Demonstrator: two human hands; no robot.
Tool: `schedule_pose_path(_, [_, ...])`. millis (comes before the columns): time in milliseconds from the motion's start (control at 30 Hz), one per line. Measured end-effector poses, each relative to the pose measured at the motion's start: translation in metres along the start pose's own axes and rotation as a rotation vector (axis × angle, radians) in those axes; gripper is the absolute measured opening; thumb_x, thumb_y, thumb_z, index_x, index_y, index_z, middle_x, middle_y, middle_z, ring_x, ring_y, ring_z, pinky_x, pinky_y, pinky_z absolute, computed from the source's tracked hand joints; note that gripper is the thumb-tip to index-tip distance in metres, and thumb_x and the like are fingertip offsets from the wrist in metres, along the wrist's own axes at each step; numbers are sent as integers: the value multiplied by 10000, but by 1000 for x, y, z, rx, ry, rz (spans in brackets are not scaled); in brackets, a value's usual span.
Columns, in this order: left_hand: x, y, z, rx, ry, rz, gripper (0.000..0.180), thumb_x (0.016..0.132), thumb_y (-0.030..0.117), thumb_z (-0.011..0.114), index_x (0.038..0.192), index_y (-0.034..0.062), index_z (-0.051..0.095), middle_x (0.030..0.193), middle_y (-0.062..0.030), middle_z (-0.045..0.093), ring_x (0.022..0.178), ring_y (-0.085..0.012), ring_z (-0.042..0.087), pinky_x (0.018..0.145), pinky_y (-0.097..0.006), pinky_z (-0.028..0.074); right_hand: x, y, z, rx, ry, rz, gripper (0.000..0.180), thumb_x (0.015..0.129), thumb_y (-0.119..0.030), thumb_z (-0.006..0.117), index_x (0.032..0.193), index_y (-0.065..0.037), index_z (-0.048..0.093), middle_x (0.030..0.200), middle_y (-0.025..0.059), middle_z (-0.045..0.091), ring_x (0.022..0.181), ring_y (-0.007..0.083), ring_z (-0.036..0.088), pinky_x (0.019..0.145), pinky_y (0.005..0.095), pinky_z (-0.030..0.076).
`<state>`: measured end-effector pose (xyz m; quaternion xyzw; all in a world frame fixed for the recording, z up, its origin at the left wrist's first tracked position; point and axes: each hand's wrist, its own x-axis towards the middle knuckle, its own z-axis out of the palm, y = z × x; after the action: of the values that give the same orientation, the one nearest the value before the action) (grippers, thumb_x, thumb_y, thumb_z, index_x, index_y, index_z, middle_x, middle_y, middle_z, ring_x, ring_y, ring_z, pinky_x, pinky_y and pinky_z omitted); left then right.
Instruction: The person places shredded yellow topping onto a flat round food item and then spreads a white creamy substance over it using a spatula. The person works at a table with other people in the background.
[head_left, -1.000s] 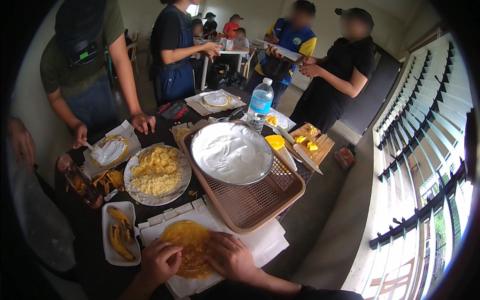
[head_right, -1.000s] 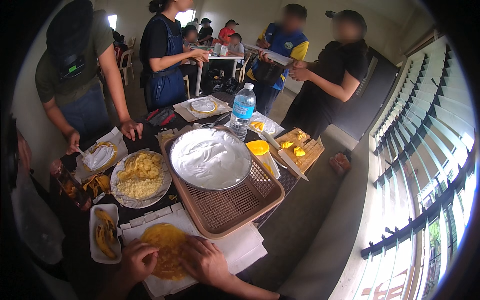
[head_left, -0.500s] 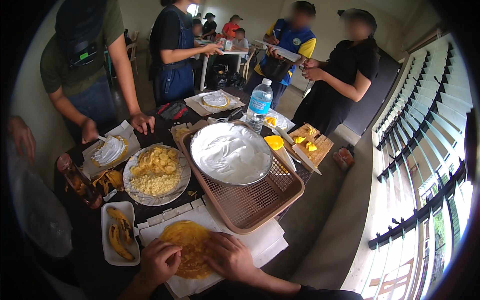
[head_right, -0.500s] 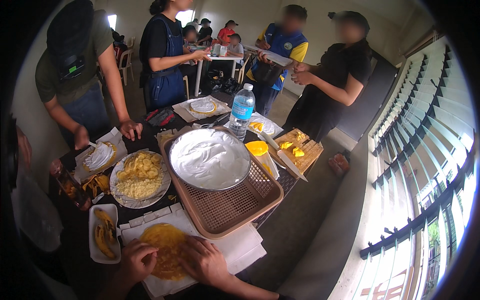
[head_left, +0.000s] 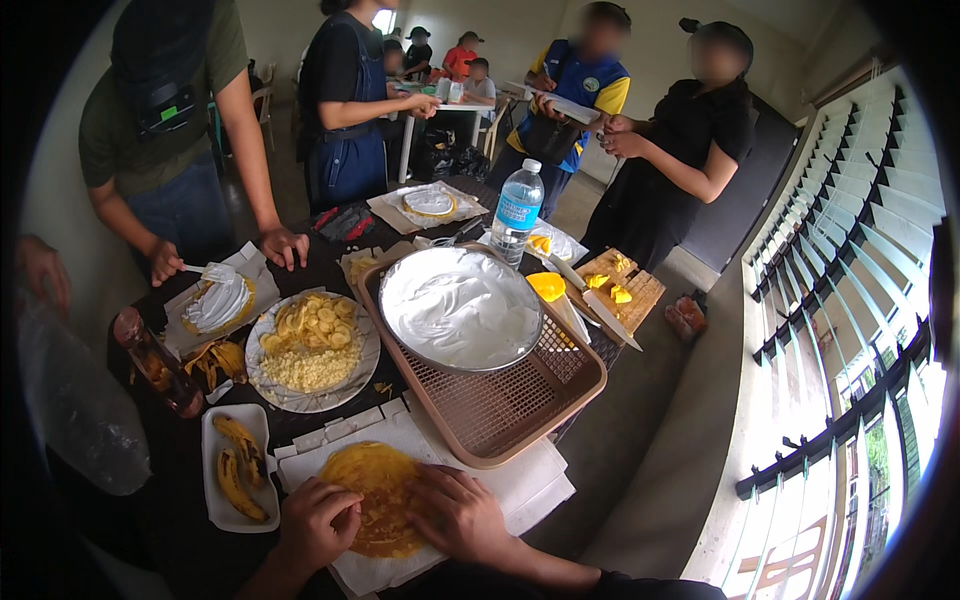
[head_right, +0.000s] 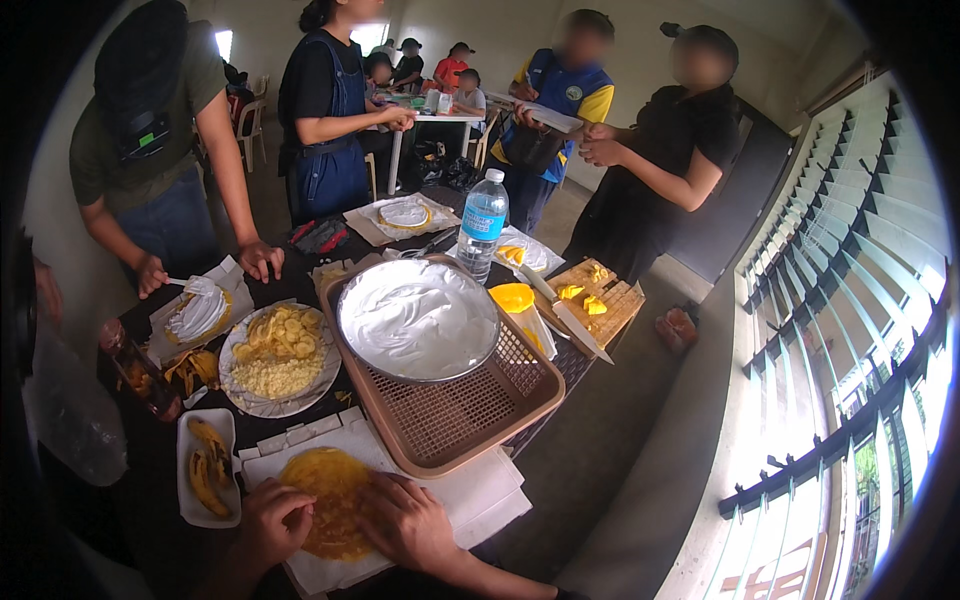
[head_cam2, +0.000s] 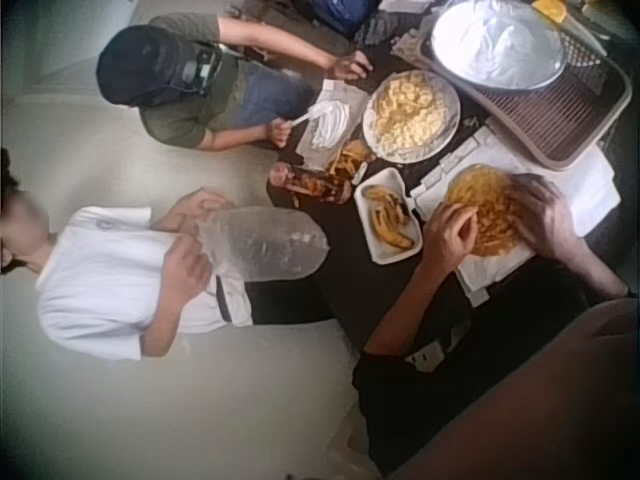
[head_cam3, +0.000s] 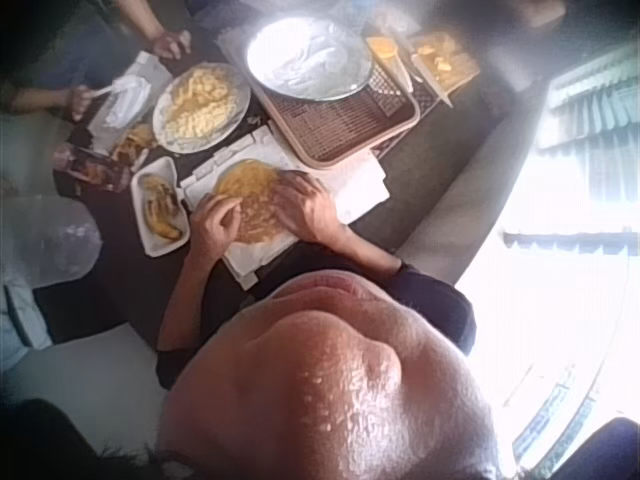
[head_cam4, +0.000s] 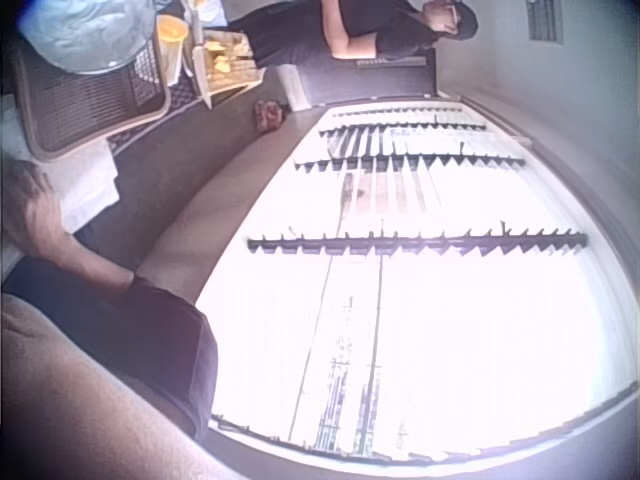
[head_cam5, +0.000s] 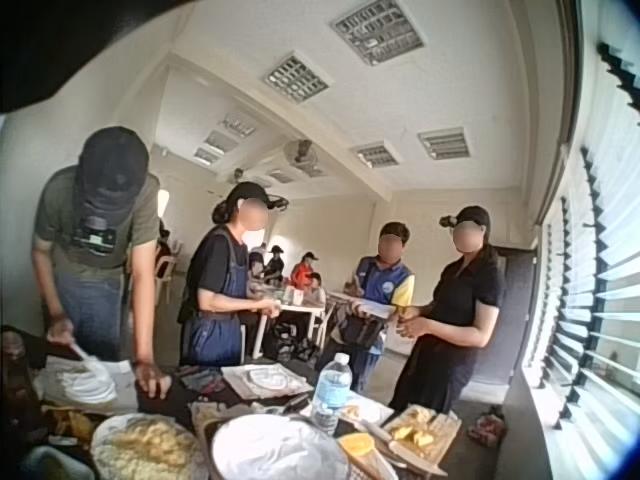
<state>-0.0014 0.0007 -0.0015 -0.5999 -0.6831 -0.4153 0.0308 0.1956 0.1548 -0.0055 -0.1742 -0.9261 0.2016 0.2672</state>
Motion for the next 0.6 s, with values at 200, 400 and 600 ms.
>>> schedule_pose_path(200, [0,0,0,3,-5,0,129,790,45,771,916,66,751,843,-80,733,772,-298,689,674,-397,566,-1,1,1,3,0,0,405,877,-317,811,1236,-136,763,1398,112,667,1246,309,651,996,433,554])
schedule_pose_path(400, [0,0,-1,4,-10,-7,134,790,45,772,921,67,753,841,-79,733,774,-297,690,675,-397,567,0,0,0,4,-2,8,400,878,-321,811,1231,-138,766,1396,113,669,1247,311,651,995,435,555])
schedule_pose_path(600, [0,1,-1,4,-10,-5,134,791,42,773,922,67,752,844,-80,734,773,-297,689,677,-396,567,0,0,1,10,10,0,396,881,-325,809,1225,-134,768,1384,117,674,1234,314,659,990,438,558])
